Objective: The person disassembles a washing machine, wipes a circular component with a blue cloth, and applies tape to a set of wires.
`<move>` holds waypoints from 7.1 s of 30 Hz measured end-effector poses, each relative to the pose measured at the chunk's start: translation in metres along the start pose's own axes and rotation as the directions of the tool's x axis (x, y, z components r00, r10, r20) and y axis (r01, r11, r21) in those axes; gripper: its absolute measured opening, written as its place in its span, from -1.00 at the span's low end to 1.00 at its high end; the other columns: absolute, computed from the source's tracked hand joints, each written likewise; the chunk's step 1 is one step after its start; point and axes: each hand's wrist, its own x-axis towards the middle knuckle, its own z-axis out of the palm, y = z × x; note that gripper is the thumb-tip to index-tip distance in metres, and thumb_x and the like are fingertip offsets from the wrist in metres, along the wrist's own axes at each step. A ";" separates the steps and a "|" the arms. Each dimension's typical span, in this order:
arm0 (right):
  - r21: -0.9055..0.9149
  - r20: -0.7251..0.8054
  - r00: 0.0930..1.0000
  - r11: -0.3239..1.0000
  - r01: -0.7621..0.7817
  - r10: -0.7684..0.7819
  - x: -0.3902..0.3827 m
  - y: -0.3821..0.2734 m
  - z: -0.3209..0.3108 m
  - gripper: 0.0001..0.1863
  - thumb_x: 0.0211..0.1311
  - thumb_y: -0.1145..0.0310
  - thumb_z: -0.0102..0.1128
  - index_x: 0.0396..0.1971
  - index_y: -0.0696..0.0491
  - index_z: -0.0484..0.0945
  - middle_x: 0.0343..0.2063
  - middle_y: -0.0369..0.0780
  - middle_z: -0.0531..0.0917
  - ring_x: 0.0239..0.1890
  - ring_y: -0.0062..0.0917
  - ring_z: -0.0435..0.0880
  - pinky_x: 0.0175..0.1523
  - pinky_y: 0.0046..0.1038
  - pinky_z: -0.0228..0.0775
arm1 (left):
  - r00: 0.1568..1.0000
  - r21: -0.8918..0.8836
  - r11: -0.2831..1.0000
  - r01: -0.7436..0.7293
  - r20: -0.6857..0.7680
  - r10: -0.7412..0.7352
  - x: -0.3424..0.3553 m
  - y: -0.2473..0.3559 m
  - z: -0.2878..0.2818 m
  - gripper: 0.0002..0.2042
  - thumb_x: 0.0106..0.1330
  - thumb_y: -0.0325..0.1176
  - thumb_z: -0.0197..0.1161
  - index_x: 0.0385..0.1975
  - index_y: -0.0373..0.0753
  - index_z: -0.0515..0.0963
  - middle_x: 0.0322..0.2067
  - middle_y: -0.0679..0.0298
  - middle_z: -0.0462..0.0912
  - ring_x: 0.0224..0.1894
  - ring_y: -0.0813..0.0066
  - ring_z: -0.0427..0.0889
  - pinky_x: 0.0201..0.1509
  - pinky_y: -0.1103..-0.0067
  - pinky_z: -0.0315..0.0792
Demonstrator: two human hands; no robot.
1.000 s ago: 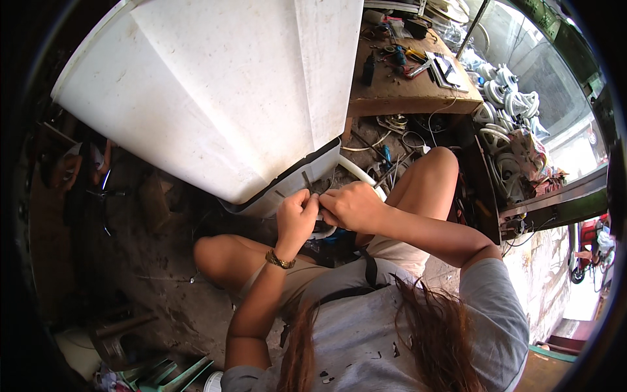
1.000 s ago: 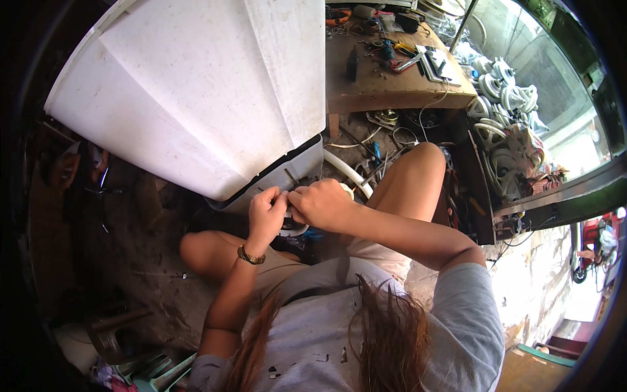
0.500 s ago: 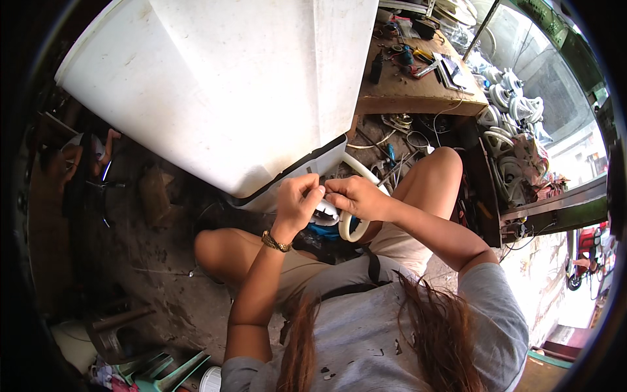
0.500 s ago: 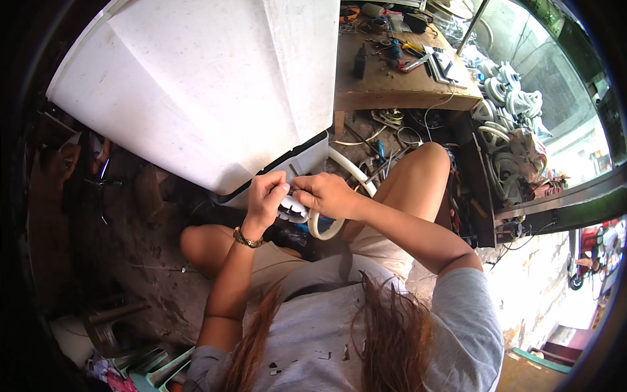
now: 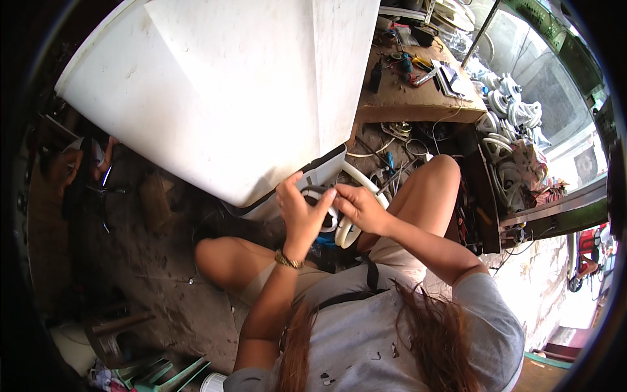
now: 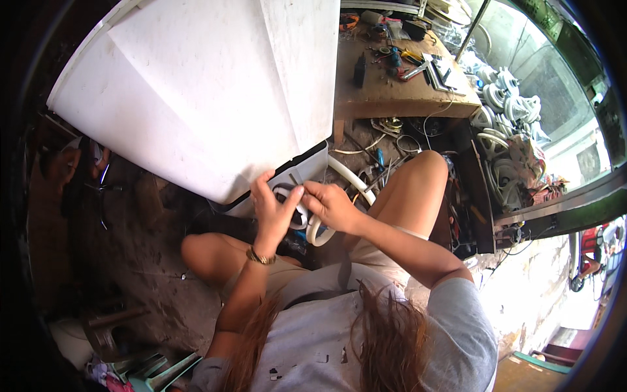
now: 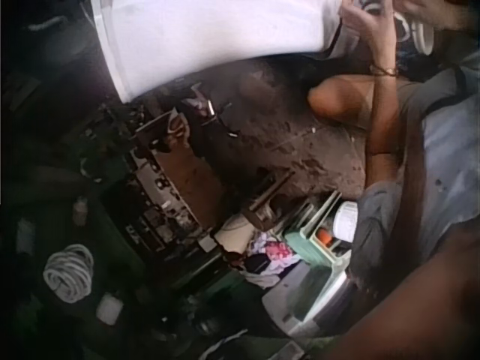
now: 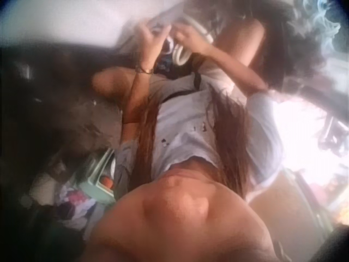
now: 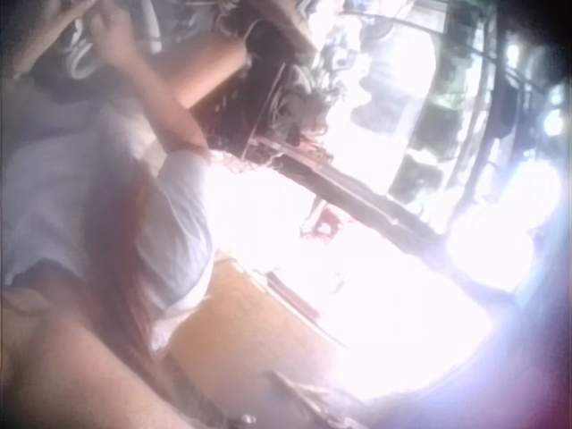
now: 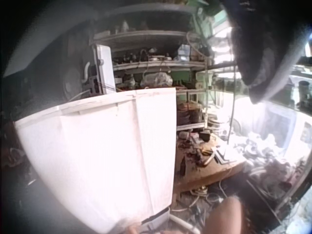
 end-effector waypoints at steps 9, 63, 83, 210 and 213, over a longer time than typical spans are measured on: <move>0.637 0.188 0.974 0.739 -0.219 0.126 -0.008 0.001 0.008 -0.78 0.39 0.27 -0.06 -0.42 0.07 0.42 -0.50 -0.47 0.38 -0.38 -0.77 0.29 -0.25 -0.64 0.20 | 0.869 -0.792 0.359 0.493 0.470 -0.155 -0.016 -0.001 -0.003 -0.53 0.12 -0.38 0.39 -0.06 -0.20 0.25 -0.23 0.34 0.38 -0.15 0.64 0.41 -0.07 0.66 0.34; 0.143 0.369 0.810 0.833 -0.534 0.455 -0.005 0.091 -0.064 -0.54 0.27 0.01 0.09 -0.49 0.14 0.65 -0.51 -0.33 0.61 -0.45 -0.70 0.44 -0.34 -0.61 0.26 | 0.780 -0.686 0.383 0.619 0.595 -0.194 -0.005 -0.043 0.084 -0.81 0.28 -0.44 0.04 -0.16 -0.34 0.45 -0.24 0.23 0.58 -0.18 0.50 0.57 0.00 0.61 0.43; 0.654 -0.398 0.573 0.659 -0.370 0.717 0.132 0.177 -0.310 -0.43 0.15 -0.25 0.08 -0.20 0.01 0.46 -0.67 -0.27 0.46 -0.80 -0.55 0.33 -0.72 -0.52 0.14 | 0.494 -0.578 -0.346 0.739 0.814 -0.306 -0.024 -0.087 0.097 -0.68 0.33 -0.51 0.00 0.08 -0.35 0.37 0.04 0.00 0.50 0.06 0.14 0.53 0.18 0.21 0.42; 0.158 -0.306 0.952 0.984 0.086 -0.034 0.025 0.013 0.015 -0.37 0.12 0.12 0.16 0.19 0.05 0.29 -0.10 -0.10 0.44 -0.02 -0.33 0.42 0.15 -0.41 0.21 | 0.989 -0.501 0.858 -0.112 0.027 0.145 -0.010 0.006 0.004 -0.63 0.20 -0.46 0.30 -0.02 -0.34 0.37 -0.28 0.23 0.49 -0.48 0.63 0.44 -0.46 0.70 0.34; 0.510 -0.204 0.970 0.860 -0.008 0.129 0.017 0.016 0.020 -0.47 0.26 0.18 0.04 0.18 0.06 0.27 -0.07 -0.19 0.44 -0.03 -0.51 0.39 0.13 -0.47 0.22 | 0.979 -0.637 0.764 -0.105 0.067 0.191 -0.007 0.005 0.010 -0.67 0.23 -0.53 0.25 -0.04 -0.31 0.33 -0.31 0.36 0.45 -0.45 0.75 0.36 -0.46 0.80 0.29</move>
